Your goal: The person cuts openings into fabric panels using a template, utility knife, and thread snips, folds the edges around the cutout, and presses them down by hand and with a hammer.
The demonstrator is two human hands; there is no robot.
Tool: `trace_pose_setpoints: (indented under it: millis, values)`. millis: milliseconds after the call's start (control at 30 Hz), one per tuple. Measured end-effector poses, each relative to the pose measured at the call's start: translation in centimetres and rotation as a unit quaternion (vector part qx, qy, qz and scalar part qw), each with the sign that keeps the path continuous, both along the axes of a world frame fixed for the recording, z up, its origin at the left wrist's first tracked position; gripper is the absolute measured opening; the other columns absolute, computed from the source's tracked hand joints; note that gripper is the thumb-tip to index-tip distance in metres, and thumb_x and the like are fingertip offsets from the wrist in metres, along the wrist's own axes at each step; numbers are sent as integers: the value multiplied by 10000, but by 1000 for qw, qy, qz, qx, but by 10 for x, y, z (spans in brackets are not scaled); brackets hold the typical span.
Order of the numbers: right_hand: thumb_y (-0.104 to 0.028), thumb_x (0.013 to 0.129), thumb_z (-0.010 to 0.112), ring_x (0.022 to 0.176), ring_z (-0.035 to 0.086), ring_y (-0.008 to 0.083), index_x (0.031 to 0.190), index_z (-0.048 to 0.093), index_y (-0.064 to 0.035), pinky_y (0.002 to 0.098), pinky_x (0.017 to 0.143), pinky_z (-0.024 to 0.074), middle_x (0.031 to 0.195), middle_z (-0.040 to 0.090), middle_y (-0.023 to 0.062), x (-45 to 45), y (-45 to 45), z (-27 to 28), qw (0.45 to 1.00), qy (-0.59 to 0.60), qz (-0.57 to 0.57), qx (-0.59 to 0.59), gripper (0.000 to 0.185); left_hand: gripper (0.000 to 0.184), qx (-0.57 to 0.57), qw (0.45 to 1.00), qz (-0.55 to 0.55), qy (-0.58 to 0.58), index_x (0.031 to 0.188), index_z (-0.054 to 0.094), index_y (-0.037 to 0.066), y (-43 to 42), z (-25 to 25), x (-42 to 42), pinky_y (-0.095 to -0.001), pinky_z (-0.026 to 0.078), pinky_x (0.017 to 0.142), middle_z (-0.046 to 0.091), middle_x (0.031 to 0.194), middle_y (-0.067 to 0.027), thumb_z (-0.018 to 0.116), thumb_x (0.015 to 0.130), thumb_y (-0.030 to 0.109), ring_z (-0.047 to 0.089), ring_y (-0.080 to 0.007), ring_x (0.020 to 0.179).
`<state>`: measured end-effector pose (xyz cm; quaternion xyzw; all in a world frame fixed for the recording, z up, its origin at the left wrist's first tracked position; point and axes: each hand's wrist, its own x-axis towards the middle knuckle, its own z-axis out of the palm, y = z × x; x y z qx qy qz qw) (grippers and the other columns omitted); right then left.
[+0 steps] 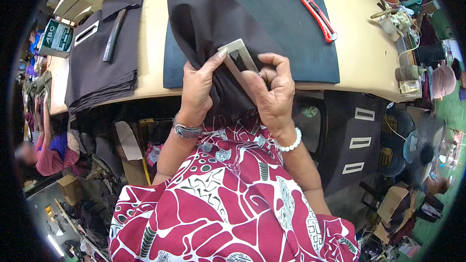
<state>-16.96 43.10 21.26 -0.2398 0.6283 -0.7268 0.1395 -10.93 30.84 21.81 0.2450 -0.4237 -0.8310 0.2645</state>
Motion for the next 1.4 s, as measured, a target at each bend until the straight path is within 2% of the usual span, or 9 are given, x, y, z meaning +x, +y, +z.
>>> trace_pose_setpoints:
  millis: [100,233,400,833,1000,1100,1233,1300,1400]
  values:
    - [-243,737,766,505,565,118,1185,503,-53,233,483,456,714,632,58,-15,4,19,911,361,17,197,553,190,0,1000,-30,-1,1002,621,-44,-1,-3,1,-260,503,726,660,942,-85,631,845,62,627,-132,818]
    - [-290,699,774,603,649,205,1149,562,-61,289,554,524,902,673,99,-21,-4,24,882,425,48,199,547,176,-13,999,-46,-3,994,626,-45,-2,1,6,-258,504,733,663,944,-90,620,839,40,633,-137,822]
    - [-99,671,700,573,604,189,1016,621,-109,314,510,490,698,552,38,-29,-3,25,815,519,74,248,354,173,-23,997,-66,-23,992,628,-41,-9,-2,15,-259,506,735,663,937,-85,622,840,42,633,-132,818]
    - [-78,699,691,671,597,316,833,596,-35,360,570,491,772,592,119,-37,-37,23,913,360,55,184,170,212,7,996,-90,-13,1019,635,-3,-23,-3,23,-253,490,762,664,957,-47,666,817,55,613,-111,859]
    - [-114,827,658,774,566,63,882,620,37,251,655,491,759,625,74,-40,-52,33,979,82,79,171,165,217,42,995,-90,-10,1027,636,9,-28,2,22,-271,518,774,667,982,-78,656,813,34,642,-163,883]
    - [-127,829,659,776,574,77,954,629,51,232,680,484,810,642,80,-45,-40,30,993,76,8,91,220,191,21,998,-52,29,1014,643,5,-32,13,17,-264,513,769,675,961,-81,652,829,51,649,-154,849]
    - [-140,831,664,743,535,67,988,616,62,221,675,452,806,624,48,-38,1,10,963,148,87,208,260,184,2,998,-20,58,1012,644,-5,-49,20,7,-282,520,790,679,955,-104,644,833,36,658,-176,849]
    - [-126,827,661,714,499,58,956,610,62,221,638,431,768,598,35,-41,17,5,975,22,98,200,233,172,5,998,0,66,996,647,-11,-54,24,5,-283,522,787,680,941,-99,648,829,29,659,-176,837]
    - [-77,820,644,651,422,37,876,595,50,218,554,379,677,527,35,-48,22,16,968,70,57,234,148,600,-450,871,166,-107,1261,436,-59,-70,13,10,-385,403,973,510,1237,-226,720,760,107,514,-294,1136]
